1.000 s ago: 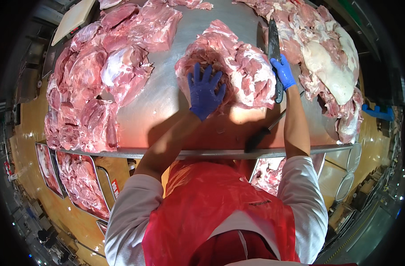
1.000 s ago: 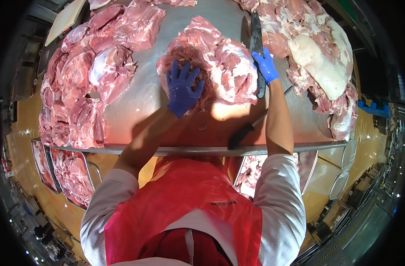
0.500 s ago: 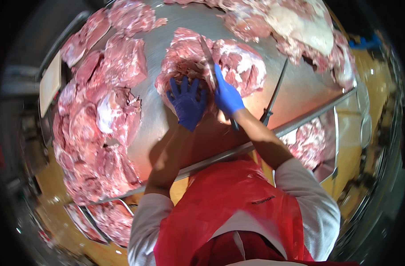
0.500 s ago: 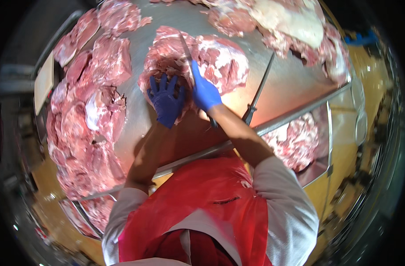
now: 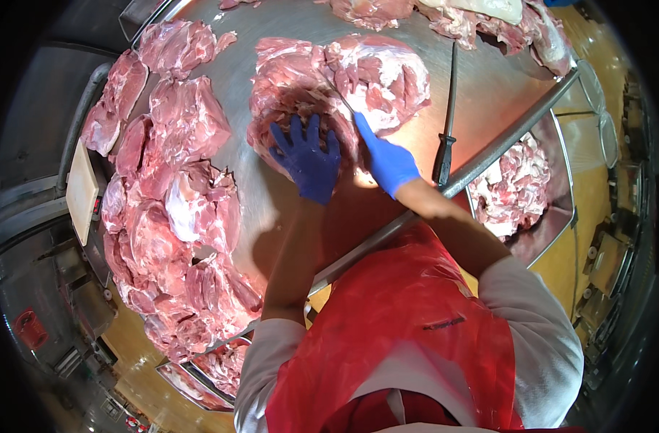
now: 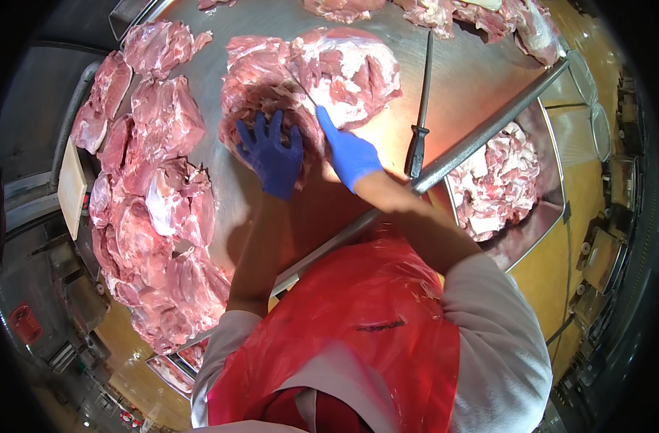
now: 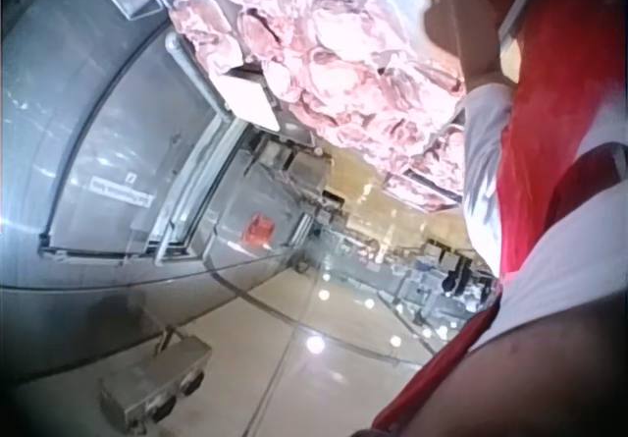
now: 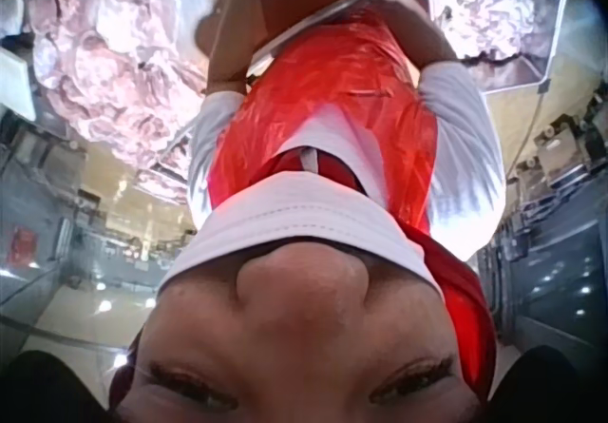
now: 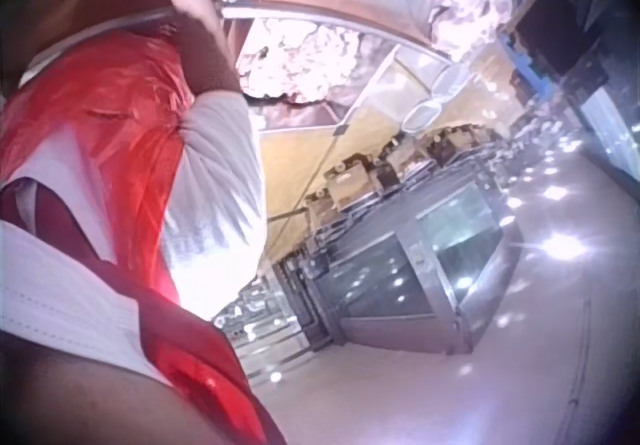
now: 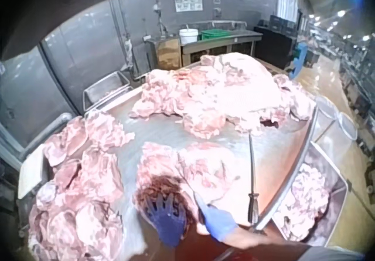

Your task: The person uses a knife to trim and cut large pieces of raw meat on a stainless steel table. They separate lean meat from fat and place the trimmed portions into metal trays while continuing to process additional cuts.

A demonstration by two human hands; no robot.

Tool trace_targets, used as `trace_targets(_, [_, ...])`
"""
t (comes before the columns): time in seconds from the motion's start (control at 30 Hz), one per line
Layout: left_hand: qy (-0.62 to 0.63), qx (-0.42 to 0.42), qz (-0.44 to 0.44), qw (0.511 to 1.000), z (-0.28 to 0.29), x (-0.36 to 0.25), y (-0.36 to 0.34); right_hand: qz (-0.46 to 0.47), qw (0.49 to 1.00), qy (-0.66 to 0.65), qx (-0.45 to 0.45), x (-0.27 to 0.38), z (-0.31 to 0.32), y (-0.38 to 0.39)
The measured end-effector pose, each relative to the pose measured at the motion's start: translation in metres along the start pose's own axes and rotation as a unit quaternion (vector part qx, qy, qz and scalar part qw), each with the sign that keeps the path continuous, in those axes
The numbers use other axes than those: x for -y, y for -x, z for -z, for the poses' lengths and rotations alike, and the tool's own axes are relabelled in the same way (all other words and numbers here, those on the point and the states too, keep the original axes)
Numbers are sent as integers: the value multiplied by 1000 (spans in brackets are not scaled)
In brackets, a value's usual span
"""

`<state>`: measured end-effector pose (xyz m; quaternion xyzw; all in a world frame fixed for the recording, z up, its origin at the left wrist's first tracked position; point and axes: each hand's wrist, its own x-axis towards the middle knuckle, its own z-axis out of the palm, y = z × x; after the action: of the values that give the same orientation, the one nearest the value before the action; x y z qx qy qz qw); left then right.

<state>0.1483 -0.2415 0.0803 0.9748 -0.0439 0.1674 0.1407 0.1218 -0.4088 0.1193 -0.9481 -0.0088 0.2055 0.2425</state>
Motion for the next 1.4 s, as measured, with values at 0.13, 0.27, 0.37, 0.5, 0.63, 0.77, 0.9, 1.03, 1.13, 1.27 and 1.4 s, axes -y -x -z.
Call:
trace_targets(0.13, [3,41,-36,999,3,-10,7,36,993,-10,-108,-18,-13,-44])
trace_targets(0.27, [-14,52,-18,998,-5,-23,-6,22,984,-58,-167,-3,12,-113])
trace_targets(0.37, [-29,34,1,999,-14,-8,-20,19,999,13,-47,-20,23,-51])
trace_targets(0.5, [-76,97,0,992,-3,-25,-25,69,994,54,-72,-27,54,-35])
trace_targets(0.63, [-74,35,-111,990,-16,-45,-28,150,966,51,-205,8,88,-74])
trace_targets(0.77, [-73,109,-182,974,-24,-75,-42,173,959,-18,-224,-50,44,-150])
trace_targets(0.9, [-96,201,-132,966,-27,-73,-48,139,975,-39,-171,-60,32,-123])
trace_targets(1.03, [-80,183,-145,969,-35,-82,-49,131,978,-21,-161,-56,40,-141])
trace_targets(1.13, [-66,186,-144,970,-39,-62,-37,127,989,-16,-78,-33,53,-117])
trace_targets(1.27, [-51,174,-134,974,-39,-70,-32,114,984,-32,-131,-30,42,-114])
trace_targets(1.4, [-5,120,-130,984,-43,-74,-39,57,995,-45,-72,-16,61,-123])
